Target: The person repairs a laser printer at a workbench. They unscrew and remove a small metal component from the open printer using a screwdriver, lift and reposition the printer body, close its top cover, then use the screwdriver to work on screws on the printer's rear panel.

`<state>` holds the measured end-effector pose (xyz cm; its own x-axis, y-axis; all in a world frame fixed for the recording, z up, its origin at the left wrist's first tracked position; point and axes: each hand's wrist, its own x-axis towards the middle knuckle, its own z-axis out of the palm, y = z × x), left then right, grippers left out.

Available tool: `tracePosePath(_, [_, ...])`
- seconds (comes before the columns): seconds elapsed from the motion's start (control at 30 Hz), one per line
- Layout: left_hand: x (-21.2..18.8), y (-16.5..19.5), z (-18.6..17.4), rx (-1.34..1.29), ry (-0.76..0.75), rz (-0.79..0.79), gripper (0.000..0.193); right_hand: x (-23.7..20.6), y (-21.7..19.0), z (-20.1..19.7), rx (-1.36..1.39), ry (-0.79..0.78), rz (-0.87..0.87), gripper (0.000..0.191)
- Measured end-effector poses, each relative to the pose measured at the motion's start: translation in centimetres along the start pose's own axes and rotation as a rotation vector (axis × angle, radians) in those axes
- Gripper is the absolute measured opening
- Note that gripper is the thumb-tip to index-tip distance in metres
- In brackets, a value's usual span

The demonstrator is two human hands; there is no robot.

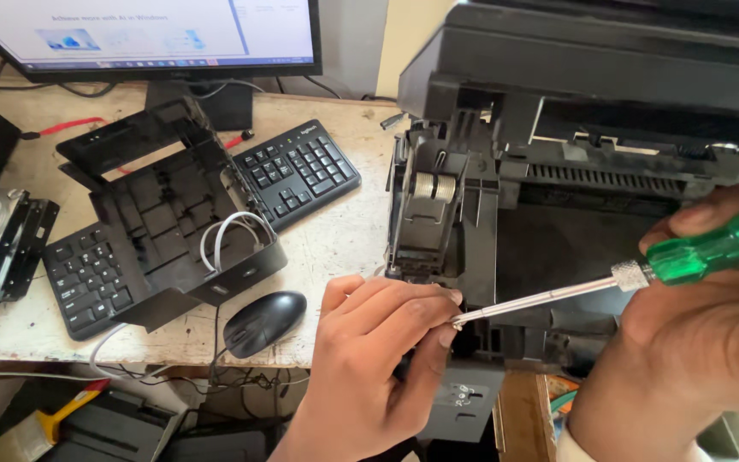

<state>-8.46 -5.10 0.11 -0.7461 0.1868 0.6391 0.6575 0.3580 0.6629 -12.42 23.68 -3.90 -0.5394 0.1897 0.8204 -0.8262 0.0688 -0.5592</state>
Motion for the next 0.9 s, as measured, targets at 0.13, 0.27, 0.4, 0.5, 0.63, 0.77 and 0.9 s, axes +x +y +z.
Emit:
tracePosePath(0.13, [-0.2, 0.3, 0.0, 0.004, 0.013, -0.004, 0.016, 0.1, -0.1, 0.0, 0.010, 0.002, -0.008, 0.038])
tracePosePath(0.27, [-0.3, 0.8, 0.2, 0.019, 0.040, 0.030, 0.019, 1.2, -0.6, 0.6, 0.027, 0.000, -0.030, 0.039])
tracePosePath(0.4, [-0.3, 1.0, 0.6, 0.052, 0.067, 0.033, 0.015, 2.7, -1.2, 1.3, 0.041, -0.015, -0.071, 0.041])
tracePosePath(0.5, [-0.5, 1.1, 0.7, 0.056, 0.074, 0.041, 0.015, 3.3, -1.9, 1.6, 0.029, -0.020, -0.092, 0.039])
tracePosePath(0.63, [-0.7, 1.2, 0.6, 0.065, 0.075, 0.056, 0.014, 3.7, -3.4, 2.1, -0.022, -0.054, -0.151, 0.036])
tracePosePath(0.77, [-0.7, 1.4, 0.5, 0.058, 0.079, 0.064, 0.011, 4.2, -4.5, 2.9, -0.037, -0.121, -0.234, 0.038])
tracePosePath(0.9, [-0.8, 1.5, 0.5, 0.066, 0.081, 0.069, 0.010, 4.1, -5.0, 3.1, -0.037, -0.087, -0.242, 0.026])
